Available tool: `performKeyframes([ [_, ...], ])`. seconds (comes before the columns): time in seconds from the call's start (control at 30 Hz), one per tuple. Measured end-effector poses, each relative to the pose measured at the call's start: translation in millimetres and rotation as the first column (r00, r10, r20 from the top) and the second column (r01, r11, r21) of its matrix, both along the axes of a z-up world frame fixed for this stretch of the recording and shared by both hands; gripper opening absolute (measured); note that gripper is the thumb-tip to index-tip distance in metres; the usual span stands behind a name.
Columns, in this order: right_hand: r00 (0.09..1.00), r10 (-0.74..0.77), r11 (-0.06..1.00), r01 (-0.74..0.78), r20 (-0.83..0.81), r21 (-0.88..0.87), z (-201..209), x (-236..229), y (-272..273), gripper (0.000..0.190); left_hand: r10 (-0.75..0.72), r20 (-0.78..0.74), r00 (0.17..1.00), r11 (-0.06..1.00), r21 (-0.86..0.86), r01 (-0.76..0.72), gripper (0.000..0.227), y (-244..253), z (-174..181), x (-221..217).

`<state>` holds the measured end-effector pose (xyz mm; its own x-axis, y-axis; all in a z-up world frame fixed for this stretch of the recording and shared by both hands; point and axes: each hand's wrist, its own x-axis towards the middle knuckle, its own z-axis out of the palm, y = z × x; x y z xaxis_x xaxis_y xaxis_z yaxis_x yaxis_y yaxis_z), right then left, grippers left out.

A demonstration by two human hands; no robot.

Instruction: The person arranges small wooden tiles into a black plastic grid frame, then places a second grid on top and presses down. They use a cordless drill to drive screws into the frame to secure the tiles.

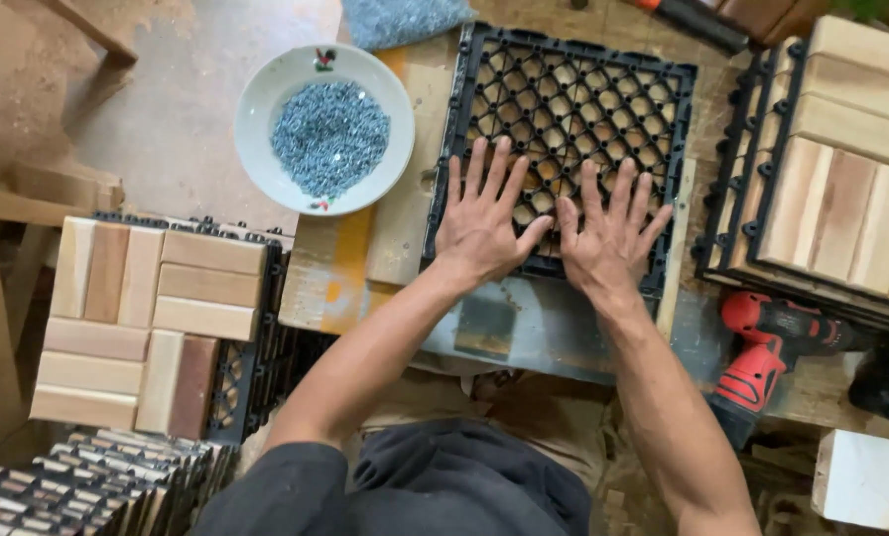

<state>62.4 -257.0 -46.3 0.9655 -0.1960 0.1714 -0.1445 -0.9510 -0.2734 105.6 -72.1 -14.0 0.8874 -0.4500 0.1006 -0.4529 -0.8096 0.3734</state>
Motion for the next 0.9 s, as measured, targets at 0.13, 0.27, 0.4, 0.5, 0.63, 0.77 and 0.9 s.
performKeyframes([
  [0.13,0.999,0.038,0.999,-0.038,0.019,-0.007,4,0,1,0.06,-0.066,0.034,0.997,0.981,-0.182,0.071,0.065,19,-48,35],
  [0.27,0.998,0.067,0.998,-0.067,0.0,-0.003,10,-5,5,0.06,-0.049,0.182,0.982,0.989,-0.126,0.073,0.049,34,-65,54],
  [0.4,0.953,-0.013,0.991,0.051,-0.301,0.12,53,-2,18,0.075,-0.106,-0.051,0.993,0.993,0.052,0.109,0.063,41,-39,48],
  [0.5,0.954,0.005,0.992,0.033,-0.301,0.122,48,0,15,0.076,-0.112,-0.071,0.991,0.985,0.125,0.12,0.067,44,-31,45],
  [0.63,0.941,0.008,0.992,0.034,-0.337,0.121,52,-3,15,0.08,-0.13,-0.118,0.984,0.98,0.133,0.146,0.067,44,-28,39],
  [0.77,0.961,0.012,0.995,0.017,-0.278,0.102,49,-8,19,0.077,-0.099,-0.068,0.993,0.976,0.188,0.11,0.068,45,-26,31],
  [0.9,0.973,0.007,0.998,0.008,-0.232,0.067,41,-9,16,0.068,-0.075,-0.012,0.997,0.962,0.263,0.075,0.065,46,-16,29],
])
